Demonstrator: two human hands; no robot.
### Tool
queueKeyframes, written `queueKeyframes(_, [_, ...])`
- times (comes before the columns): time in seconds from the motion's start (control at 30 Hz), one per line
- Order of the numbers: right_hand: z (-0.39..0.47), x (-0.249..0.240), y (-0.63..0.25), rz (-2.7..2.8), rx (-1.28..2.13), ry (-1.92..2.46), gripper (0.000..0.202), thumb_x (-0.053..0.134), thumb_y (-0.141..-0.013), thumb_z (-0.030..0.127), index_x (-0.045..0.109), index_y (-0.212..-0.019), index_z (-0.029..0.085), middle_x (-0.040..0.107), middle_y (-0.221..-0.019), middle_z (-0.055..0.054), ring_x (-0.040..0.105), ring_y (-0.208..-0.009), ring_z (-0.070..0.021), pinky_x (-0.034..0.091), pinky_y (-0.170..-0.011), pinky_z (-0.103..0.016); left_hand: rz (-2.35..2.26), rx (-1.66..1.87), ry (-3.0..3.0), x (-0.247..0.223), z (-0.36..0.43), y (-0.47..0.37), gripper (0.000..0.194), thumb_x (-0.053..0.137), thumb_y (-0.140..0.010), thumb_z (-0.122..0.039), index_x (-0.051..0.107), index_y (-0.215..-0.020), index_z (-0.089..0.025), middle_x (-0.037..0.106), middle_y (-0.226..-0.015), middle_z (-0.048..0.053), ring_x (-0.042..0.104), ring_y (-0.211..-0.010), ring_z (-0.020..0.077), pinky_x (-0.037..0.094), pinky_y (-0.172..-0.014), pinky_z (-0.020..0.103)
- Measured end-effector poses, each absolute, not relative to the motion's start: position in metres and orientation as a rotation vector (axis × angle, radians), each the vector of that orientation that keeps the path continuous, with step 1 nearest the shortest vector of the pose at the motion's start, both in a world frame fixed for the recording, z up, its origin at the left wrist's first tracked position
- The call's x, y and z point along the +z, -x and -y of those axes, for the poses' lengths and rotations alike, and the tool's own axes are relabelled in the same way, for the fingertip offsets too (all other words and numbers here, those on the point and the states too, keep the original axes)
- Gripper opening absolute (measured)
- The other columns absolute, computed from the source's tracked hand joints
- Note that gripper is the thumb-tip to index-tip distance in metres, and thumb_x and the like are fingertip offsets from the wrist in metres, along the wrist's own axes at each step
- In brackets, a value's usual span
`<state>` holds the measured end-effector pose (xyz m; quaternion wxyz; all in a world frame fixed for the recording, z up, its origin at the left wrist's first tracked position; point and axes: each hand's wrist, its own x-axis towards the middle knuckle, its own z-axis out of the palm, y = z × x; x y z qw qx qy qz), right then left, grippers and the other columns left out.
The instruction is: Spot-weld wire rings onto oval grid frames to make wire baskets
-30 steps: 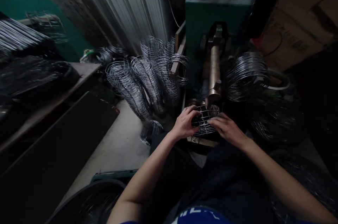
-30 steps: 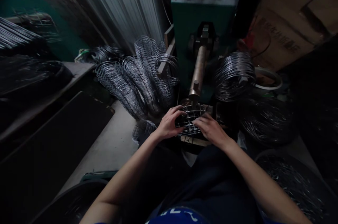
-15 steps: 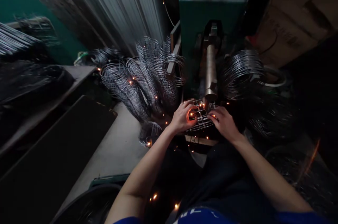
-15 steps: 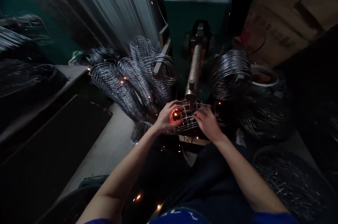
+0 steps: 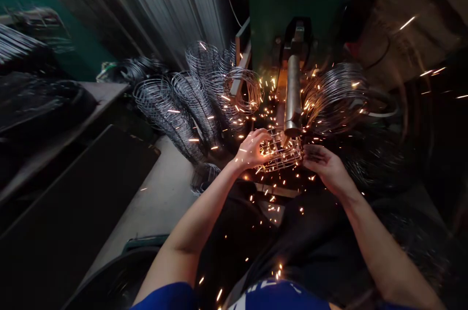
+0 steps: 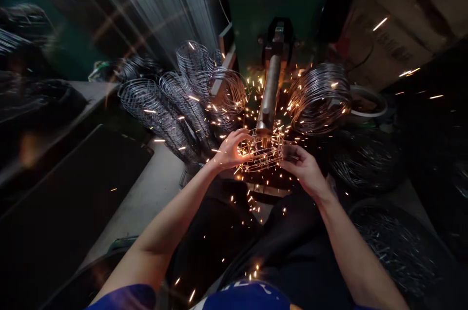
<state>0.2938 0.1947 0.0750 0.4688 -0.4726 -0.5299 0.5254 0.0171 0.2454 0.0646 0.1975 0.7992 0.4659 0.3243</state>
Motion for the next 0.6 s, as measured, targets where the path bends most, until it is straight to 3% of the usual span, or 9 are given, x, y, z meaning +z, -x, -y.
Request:
queueKeyframes(0.1, [-0.177, 0.067, -0.31, 1.159, 1.411, 1.224, 0.046, 0.091, -0.068, 0.038, 0.074, -0.108, 0.021, 0.073, -0.109, -0.006, 0.067, -0.097, -0.0181, 0.056, -0.089, -0.031, -1.278, 0.907, -2.277, 0.058, -0.245, -0.016, 0.05, 0.079, -0.073, -0.028, 0.062, -0.119, -0.021, 0.056, -0.142, 0.011, 0.054, -0.129, 0.0302, 0.047, -0.109, 0.049])
queueKeyframes(0.2, [-0.159, 0.058, -0.322, 1.027, 1.469, 1.306, 0.04, 0.09, -0.069, 0.044, 0.075, -0.097, 0.02, 0.074, -0.1, -0.006, 0.069, -0.085, -0.0157, 0.059, -0.077, -0.027, -1.315, 0.885, -2.311, 0.058, -0.244, -0.016, 0.052, 0.079, -0.073, -0.026, 0.06, -0.122, -0.021, 0.053, -0.144, 0.012, 0.053, -0.129, 0.0301, 0.046, -0.109, 0.049])
queueKeyframes(0.37, [-0.139, 0.045, -0.326, 0.846, 1.534, 1.403, 0.053, 0.095, -0.061, 0.049, 0.072, -0.097, 0.018, 0.075, -0.087, -0.007, 0.063, -0.063, -0.0101, 0.054, -0.057, -0.02, -1.367, 0.8, -2.328, 0.068, -0.249, -0.016, 0.052, 0.08, -0.069, -0.024, 0.062, -0.118, -0.021, 0.053, -0.145, 0.011, 0.055, -0.124, 0.0314, 0.048, -0.107, 0.048])
queueKeyframes(0.6, [-0.135, 0.036, -0.311, 0.801, 1.532, 1.425, 0.058, 0.093, -0.059, 0.056, 0.069, -0.093, 0.015, 0.074, -0.077, -0.006, 0.056, -0.052, -0.0077, 0.042, -0.045, -0.017, -1.356, 0.774, -2.354, 0.071, -0.256, -0.015, 0.052, 0.08, -0.069, -0.024, 0.063, -0.118, -0.021, 0.055, -0.144, 0.011, 0.055, -0.124, 0.0308, 0.05, -0.106, 0.048])
